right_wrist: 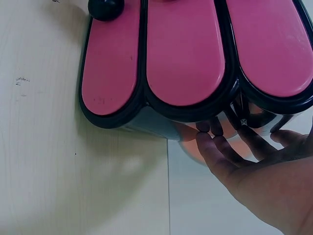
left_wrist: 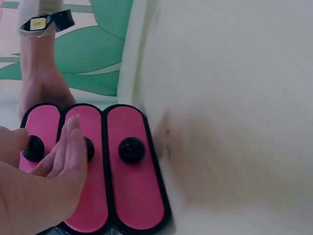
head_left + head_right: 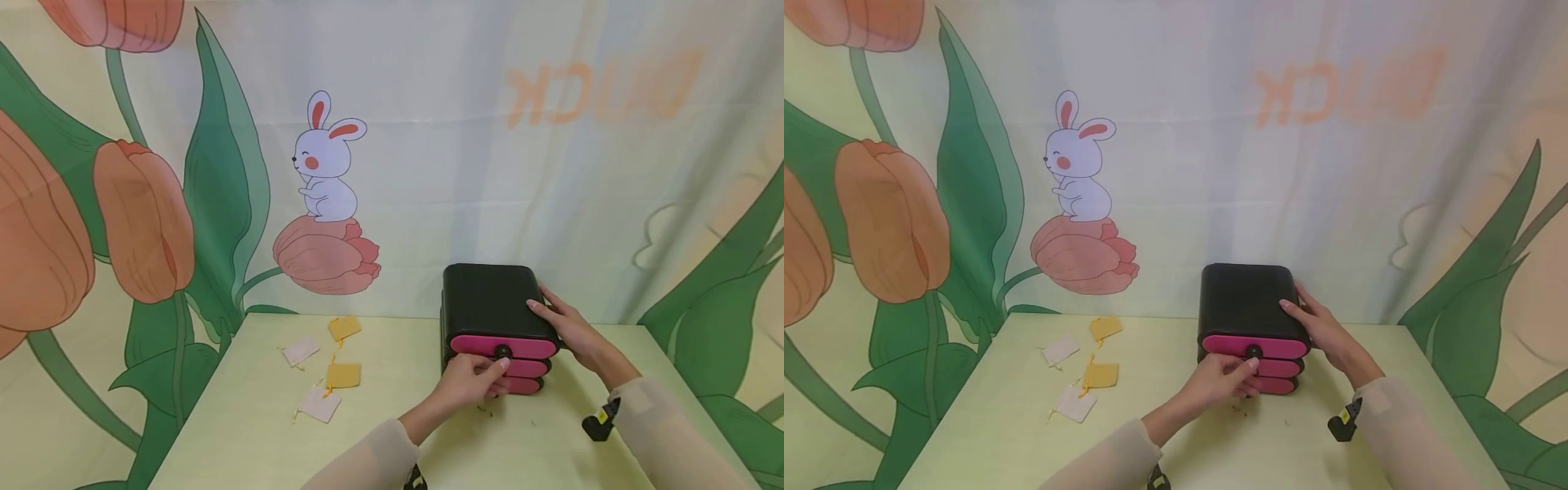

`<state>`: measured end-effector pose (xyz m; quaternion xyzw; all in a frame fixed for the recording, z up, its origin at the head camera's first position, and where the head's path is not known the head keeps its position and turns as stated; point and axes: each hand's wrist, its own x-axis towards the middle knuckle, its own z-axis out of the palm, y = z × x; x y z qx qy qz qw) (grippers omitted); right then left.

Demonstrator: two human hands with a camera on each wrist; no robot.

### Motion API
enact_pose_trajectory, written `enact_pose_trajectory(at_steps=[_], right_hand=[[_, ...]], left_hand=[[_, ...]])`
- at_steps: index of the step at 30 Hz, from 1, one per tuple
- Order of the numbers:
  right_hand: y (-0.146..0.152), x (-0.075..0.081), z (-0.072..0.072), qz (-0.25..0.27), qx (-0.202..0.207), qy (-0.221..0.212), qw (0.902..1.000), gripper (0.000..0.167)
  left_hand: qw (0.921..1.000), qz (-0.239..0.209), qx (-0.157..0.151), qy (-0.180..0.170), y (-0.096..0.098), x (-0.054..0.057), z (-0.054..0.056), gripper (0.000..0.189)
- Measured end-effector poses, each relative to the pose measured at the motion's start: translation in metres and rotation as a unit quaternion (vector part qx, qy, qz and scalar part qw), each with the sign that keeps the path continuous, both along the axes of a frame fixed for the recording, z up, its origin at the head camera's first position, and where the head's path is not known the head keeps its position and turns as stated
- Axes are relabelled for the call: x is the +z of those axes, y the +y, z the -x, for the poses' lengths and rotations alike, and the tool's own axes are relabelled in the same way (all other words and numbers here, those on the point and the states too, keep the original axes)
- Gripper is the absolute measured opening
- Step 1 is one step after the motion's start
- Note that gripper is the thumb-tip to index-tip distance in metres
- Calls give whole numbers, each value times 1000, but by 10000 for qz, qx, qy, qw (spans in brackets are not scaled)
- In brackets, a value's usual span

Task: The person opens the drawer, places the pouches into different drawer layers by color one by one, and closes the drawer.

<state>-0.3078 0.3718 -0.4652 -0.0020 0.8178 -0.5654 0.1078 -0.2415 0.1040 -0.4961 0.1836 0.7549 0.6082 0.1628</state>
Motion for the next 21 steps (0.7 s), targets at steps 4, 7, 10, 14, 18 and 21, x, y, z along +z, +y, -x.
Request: enact_pose_trajectory(at_steps=[4, 7, 10, 14, 18, 21], right_hand=[[1, -1, 0, 37, 18, 51, 10000, 93], [1, -1, -1, 59, 29, 62, 10000, 92], [1, -2, -1, 77, 25, 64, 9999, 92], [1, -2, 0, 63, 14, 62, 10000, 92], [1, -2, 0, 53, 19, 47, 10000, 92], [1, -1, -1, 38, 11, 45, 10000, 92]], left_hand=[[9987, 429, 100, -273, -4, -11, -4, 44], [9960, 229, 175, -849, 0, -18, -1, 45], [9845, -548, 147, -1661, 8, -25, 6, 47], [9651, -1295, 320, -2252, 16, -34, 9, 47], [9664, -1339, 452, -2148, 17, -40, -1, 45], [9672, -1392, 381, -2091, 16, -42, -16, 43]])
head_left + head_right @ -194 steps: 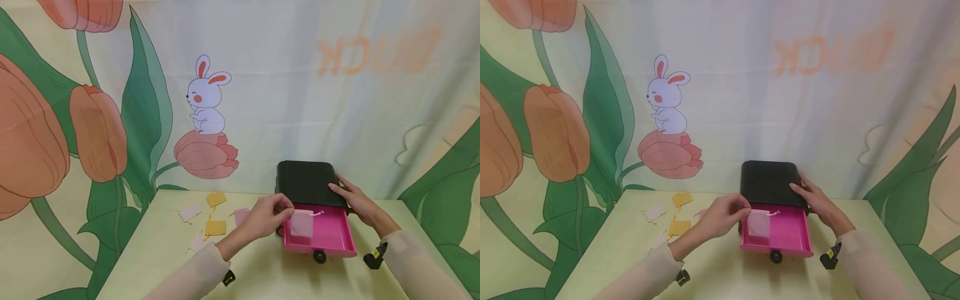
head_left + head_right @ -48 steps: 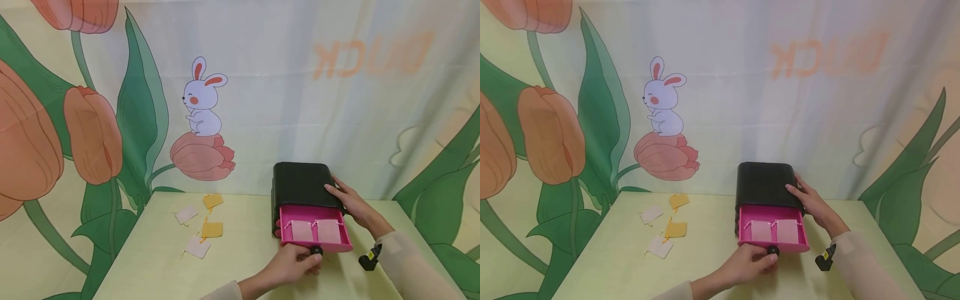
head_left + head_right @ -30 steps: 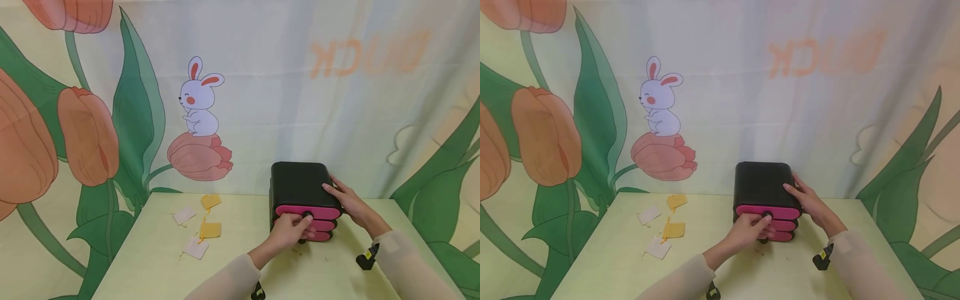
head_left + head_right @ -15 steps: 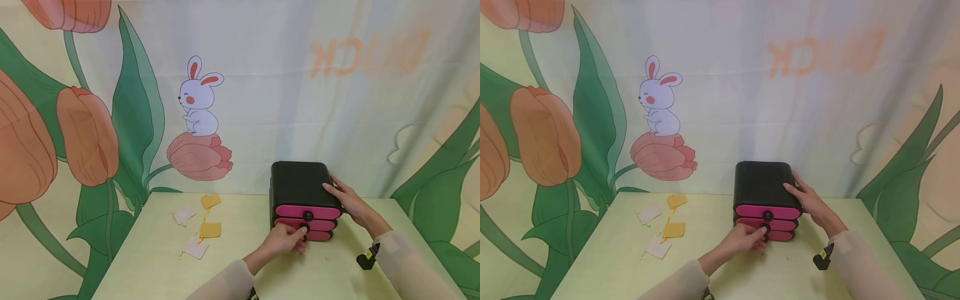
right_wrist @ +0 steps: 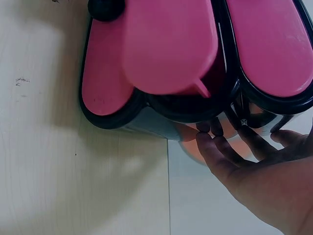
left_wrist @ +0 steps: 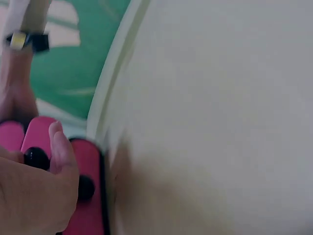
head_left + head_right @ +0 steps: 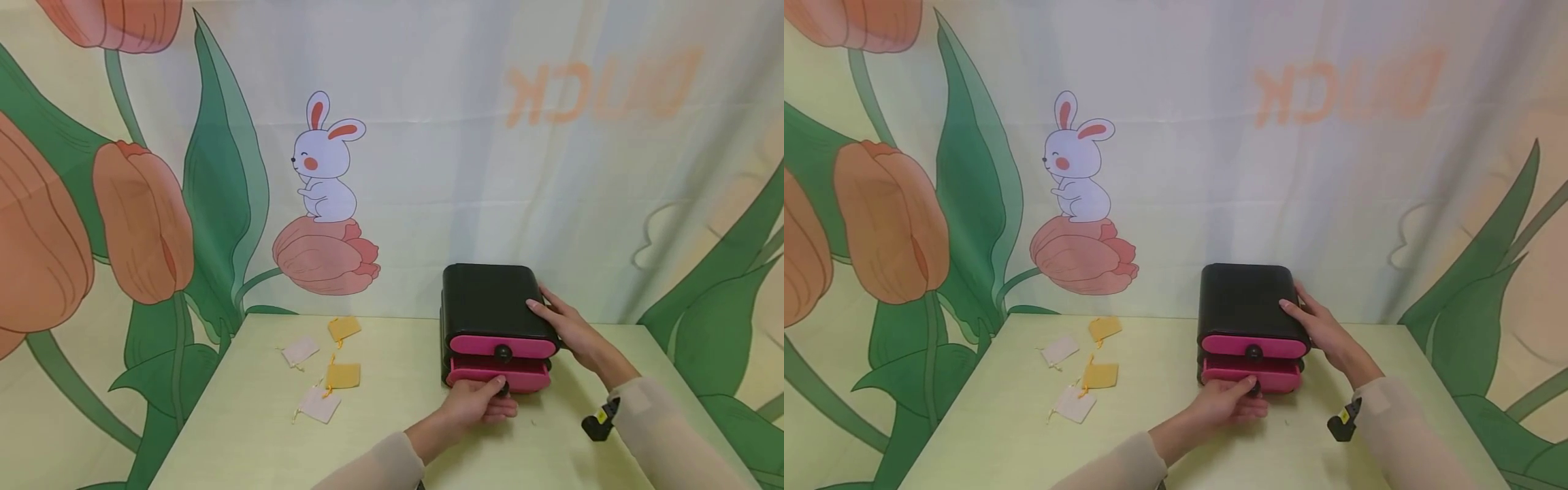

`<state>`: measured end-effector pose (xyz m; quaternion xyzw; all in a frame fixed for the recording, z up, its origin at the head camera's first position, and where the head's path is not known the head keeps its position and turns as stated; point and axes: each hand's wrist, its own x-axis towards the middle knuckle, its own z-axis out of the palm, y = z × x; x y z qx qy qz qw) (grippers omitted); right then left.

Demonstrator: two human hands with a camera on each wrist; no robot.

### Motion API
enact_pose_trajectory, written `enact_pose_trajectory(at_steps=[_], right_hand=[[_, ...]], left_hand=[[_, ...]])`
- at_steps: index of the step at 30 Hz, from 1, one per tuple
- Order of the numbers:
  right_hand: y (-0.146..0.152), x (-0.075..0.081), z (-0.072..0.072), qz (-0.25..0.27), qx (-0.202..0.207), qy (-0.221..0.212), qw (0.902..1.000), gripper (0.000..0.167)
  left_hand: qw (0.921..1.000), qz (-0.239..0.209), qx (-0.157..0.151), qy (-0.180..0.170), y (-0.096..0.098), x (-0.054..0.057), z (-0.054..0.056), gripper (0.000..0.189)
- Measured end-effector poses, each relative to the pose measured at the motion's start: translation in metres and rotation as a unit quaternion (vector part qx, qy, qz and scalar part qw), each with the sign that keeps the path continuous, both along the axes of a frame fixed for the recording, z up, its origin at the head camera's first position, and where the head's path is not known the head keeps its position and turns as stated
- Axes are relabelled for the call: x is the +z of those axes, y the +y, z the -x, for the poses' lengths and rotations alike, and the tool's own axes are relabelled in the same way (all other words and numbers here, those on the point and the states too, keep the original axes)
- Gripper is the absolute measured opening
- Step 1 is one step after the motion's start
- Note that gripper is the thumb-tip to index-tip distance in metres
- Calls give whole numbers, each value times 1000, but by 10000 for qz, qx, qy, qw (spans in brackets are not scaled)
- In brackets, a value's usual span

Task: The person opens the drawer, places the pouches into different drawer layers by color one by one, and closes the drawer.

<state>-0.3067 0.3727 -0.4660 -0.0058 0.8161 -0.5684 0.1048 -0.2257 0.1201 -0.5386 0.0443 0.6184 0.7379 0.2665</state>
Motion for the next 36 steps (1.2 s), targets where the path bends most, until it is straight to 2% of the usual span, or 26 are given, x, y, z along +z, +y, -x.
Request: enact_pose_trajectory(at_steps=[8, 12, 16, 22, 26, 29, 31, 34, 36], right_hand=[[-1, 3, -3, -72, 4, 58, 10000, 94], [-1, 4, -3, -59, 39, 67, 10000, 93], [-1, 3, -3, -45, 54, 66, 10000, 93], [1, -1, -1, -4, 56, 81, 10000, 91], [2, -3, 0, 19, 44, 79, 10000, 91], [1, -3, 0, 25, 30, 33, 10000, 92], [0, -3, 0, 22, 30, 1, 10000, 92], [0, -1, 0, -7, 34, -13, 10000, 93], [-1, -1, 0, -18, 37, 0, 10000, 92]], left_hand=[[9995, 204, -25, -232, 0, 2, -45, 37], [9992, 300, -135, -228, -2, 2, -60, 38], [9991, 323, -202, -182, -4, -3, -68, 39], [9986, 416, -218, -238, -5, -10, -68, 35], [9964, 406, -729, -172, -16, -16, -64, 35], [9917, 471, -1200, 22, -38, -19, -60, 33], [9887, 645, -1343, 131, -57, -21, -56, 29], [9845, 1171, -1223, 467, -89, -22, -47, 23], [9803, 1538, -950, 792, -112, -22, -38, 19]])
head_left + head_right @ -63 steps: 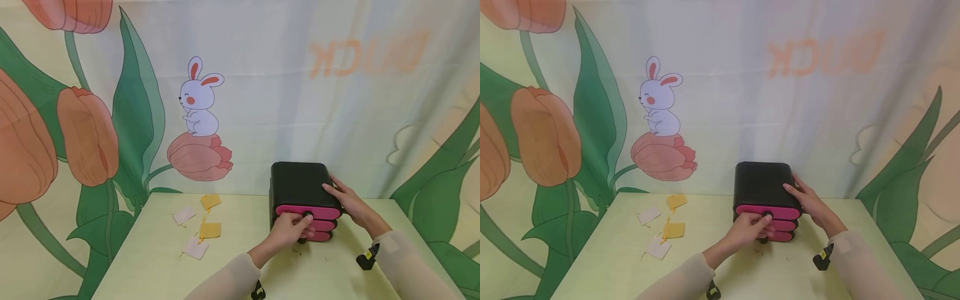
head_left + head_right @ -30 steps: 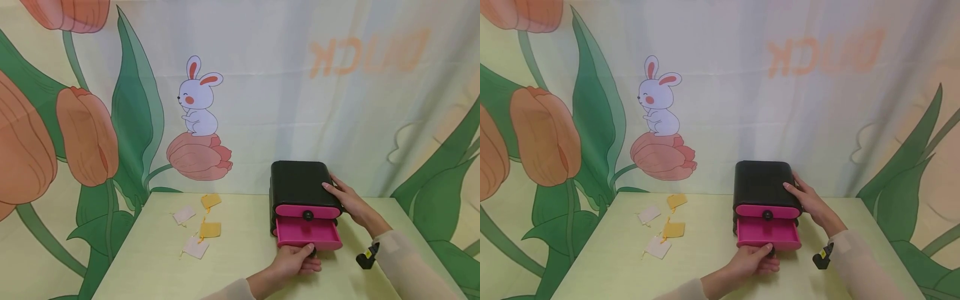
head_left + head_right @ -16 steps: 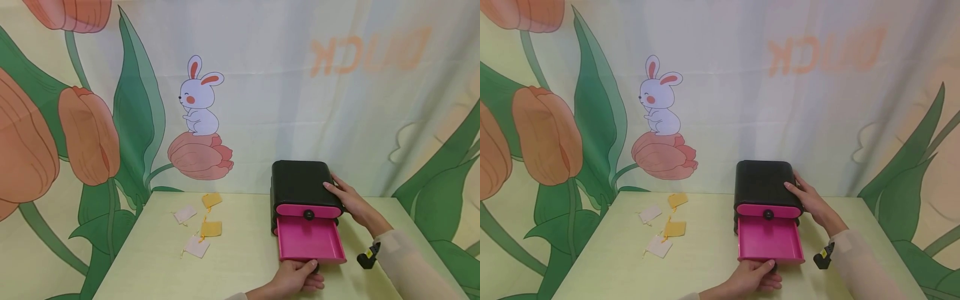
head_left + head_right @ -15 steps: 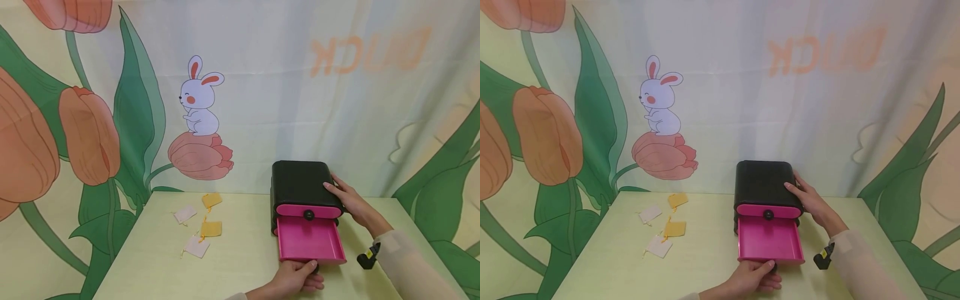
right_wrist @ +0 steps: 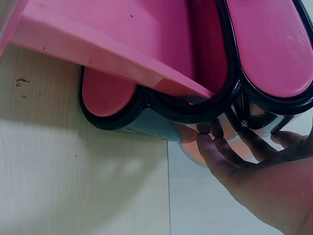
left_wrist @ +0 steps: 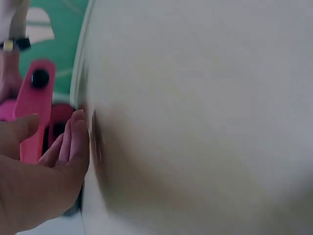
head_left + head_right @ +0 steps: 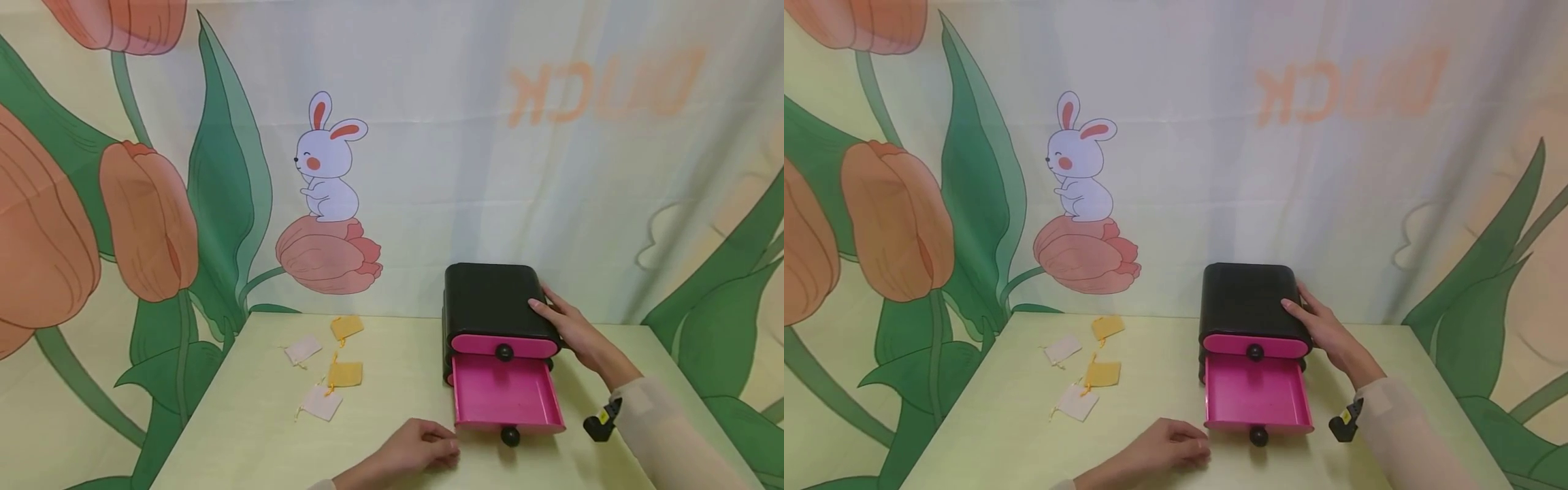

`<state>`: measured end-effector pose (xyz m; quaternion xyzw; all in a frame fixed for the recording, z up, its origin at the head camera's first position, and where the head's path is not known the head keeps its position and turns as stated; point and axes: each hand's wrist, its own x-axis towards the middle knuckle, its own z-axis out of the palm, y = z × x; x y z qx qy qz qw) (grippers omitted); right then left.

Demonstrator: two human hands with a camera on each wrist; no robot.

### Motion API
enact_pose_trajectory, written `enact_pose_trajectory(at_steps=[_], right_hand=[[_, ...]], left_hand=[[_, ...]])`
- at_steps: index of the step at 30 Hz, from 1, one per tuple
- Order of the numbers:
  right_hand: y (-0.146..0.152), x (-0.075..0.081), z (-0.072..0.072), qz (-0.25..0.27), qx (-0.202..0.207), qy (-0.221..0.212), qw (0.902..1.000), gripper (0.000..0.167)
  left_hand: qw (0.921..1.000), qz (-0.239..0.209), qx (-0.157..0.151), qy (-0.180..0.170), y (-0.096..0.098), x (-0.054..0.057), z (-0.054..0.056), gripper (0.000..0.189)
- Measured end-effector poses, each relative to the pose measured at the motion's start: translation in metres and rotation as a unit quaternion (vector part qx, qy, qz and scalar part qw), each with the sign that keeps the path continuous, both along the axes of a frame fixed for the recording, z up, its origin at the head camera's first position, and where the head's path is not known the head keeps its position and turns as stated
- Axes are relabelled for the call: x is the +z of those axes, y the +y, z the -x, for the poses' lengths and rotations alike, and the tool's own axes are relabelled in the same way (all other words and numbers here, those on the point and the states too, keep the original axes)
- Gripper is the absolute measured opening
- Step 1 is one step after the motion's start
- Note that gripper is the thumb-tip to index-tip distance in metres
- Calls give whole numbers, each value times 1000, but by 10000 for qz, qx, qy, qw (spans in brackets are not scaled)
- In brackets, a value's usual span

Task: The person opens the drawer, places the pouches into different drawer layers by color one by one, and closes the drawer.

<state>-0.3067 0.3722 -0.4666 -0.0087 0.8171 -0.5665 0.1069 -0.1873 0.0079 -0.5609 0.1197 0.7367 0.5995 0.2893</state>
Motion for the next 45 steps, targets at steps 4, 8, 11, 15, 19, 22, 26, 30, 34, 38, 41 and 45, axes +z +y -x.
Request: enact_pose_trajectory(at_steps=[4, 8, 11, 15, 19, 22, 26, 30, 34, 38, 41, 45], right_hand=[[0, 1, 0, -16, 12, 26, 10000, 92], [1, 0, 0, -6, 17, 26, 10000, 92], [1, -1, 1, -9, 10, 36, 10000, 92], [1, -2, 1, -14, 3, 42, 10000, 92], [1, -2, 1, -2, -15, 27, 10000, 93], [0, -2, 1, 2, -15, 46, 10000, 92], [0, -2, 0, 13, -7, 82, 10000, 92], [1, -1, 0, 25, -3, 90, 10000, 92], [0, -1, 0, 26, 0, 86, 10000, 92], [0, -2, 0, 42, 50, 88, 9999, 91], [1, -2, 0, 71, 67, 95, 9999, 89], [2, -2, 0, 72, 38, 101, 9999, 89]], left_hand=[[9888, 713, 628, 1152, -47, -1, 23, 21], [9524, 1640, 1343, 2190, -90, 0, 48, 27], [9187, 2226, 1872, 2671, -115, -1, 65, 29], [8770, 2986, 2329, 2956, -138, -3, 83, 33], [8533, 3586, 2462, 2876, -151, -6, 94, 35], [8530, 3737, 2415, 2727, -157, -6, 98, 34], [8569, 3762, 2320, 2652, -162, -5, 100, 27], [8551, 3688, 2238, 2875, -161, -4, 103, 18], [8621, 3335, 2075, 3201, -156, -1, 106, 13], [8754, 2754, 1709, 3586, -141, 14, 105, 13], [8819, 2311, 1311, 3894, -120, 37, 98, 12], [8875, 1894, 790, 4127, -84, 73, 85, 8]])
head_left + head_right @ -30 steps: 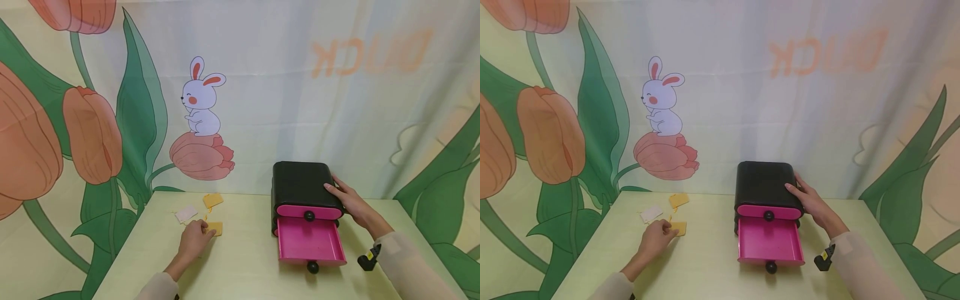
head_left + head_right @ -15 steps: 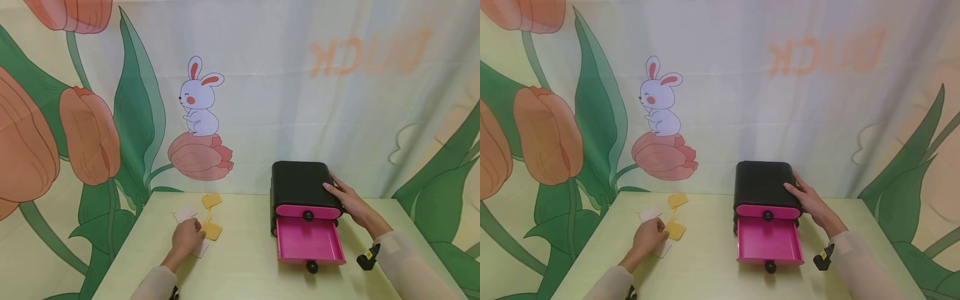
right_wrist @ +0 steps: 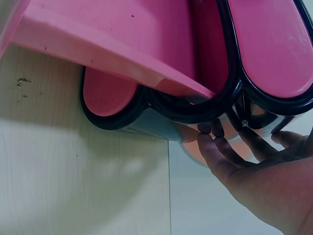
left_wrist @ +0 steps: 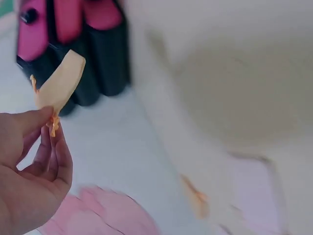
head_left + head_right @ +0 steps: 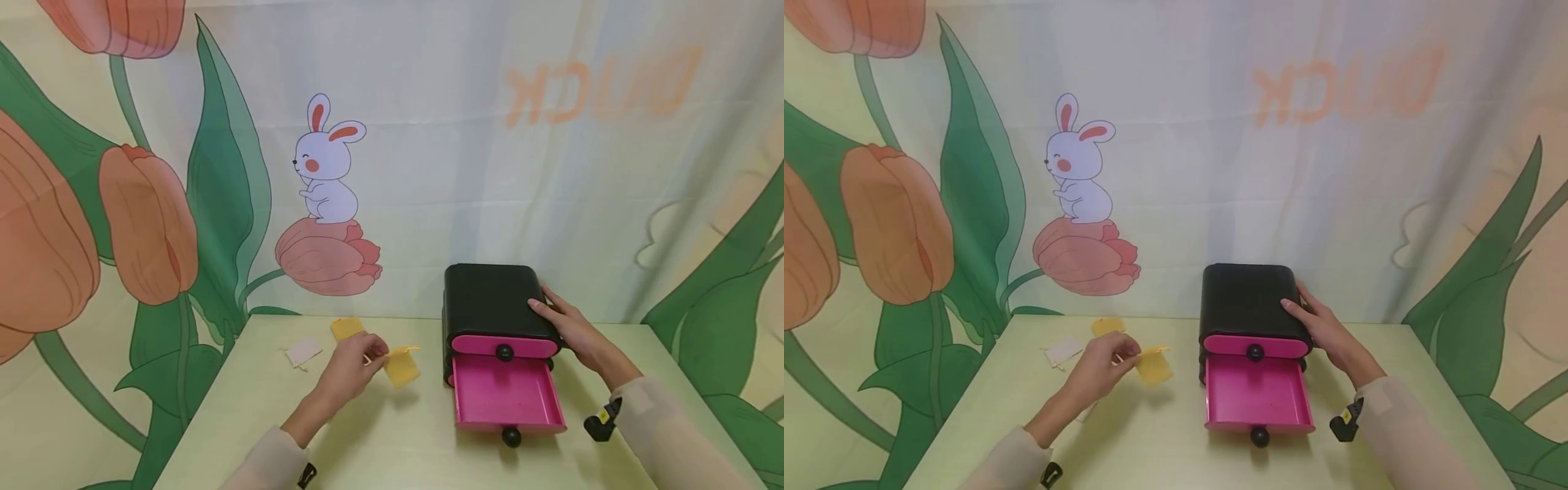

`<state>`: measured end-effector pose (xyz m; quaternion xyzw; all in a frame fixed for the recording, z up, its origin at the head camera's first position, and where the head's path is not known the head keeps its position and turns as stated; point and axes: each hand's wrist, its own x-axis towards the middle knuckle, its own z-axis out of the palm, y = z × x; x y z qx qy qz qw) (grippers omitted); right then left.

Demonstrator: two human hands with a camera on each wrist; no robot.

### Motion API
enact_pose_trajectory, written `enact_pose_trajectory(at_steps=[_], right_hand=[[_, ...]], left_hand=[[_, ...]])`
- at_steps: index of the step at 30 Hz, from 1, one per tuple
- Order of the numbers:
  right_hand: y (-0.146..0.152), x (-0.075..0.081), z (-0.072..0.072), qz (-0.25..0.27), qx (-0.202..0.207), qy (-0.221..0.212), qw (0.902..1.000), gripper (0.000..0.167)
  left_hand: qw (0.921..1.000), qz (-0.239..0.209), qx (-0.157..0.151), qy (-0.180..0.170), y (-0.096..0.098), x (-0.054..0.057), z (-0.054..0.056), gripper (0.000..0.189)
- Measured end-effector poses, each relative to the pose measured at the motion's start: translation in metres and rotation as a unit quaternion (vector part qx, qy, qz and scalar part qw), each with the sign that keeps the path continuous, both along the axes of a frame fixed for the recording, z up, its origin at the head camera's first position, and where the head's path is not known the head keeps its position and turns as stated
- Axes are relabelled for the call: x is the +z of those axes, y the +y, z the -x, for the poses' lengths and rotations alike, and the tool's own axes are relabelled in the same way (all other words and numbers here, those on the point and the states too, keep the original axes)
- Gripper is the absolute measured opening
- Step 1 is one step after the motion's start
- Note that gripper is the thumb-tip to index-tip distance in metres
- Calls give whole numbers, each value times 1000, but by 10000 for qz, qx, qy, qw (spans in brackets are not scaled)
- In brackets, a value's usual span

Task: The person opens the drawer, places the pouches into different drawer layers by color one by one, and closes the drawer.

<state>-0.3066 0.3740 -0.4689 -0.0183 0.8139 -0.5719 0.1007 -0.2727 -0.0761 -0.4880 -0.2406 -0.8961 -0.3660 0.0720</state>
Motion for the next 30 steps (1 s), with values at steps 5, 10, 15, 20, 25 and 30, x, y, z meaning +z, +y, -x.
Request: enact_pose_trajectory(at_steps=[5, 10, 15, 20, 25, 30], right_hand=[[0, 1, -1, -6, -21, 11, 10000, 90], [-2, 2, -1, -13, -29, -20, 10000, 90], [-1, 2, 0, -21, -96, -71, 9999, 91], [-3, -1, 1, -15, -101, -97, 9999, 92], [-2, 0, 1, -53, -75, -70, 9999, 92], [-2, 2, 0, -92, -81, -52, 9999, 91]], left_hand=[[9979, -118, -639, -53, 47, 23, -13, 7], [9935, -187, -1048, -402, 86, 25, -21, 10], [9919, 5, -1150, -547, 115, 17, -24, 10], [9926, 406, -1129, -203, 129, 8, -25, 7], [9912, 723, -1106, -86, 135, -2, -26, 10], [9907, 534, -1235, 200, 124, -9, -26, 18]])
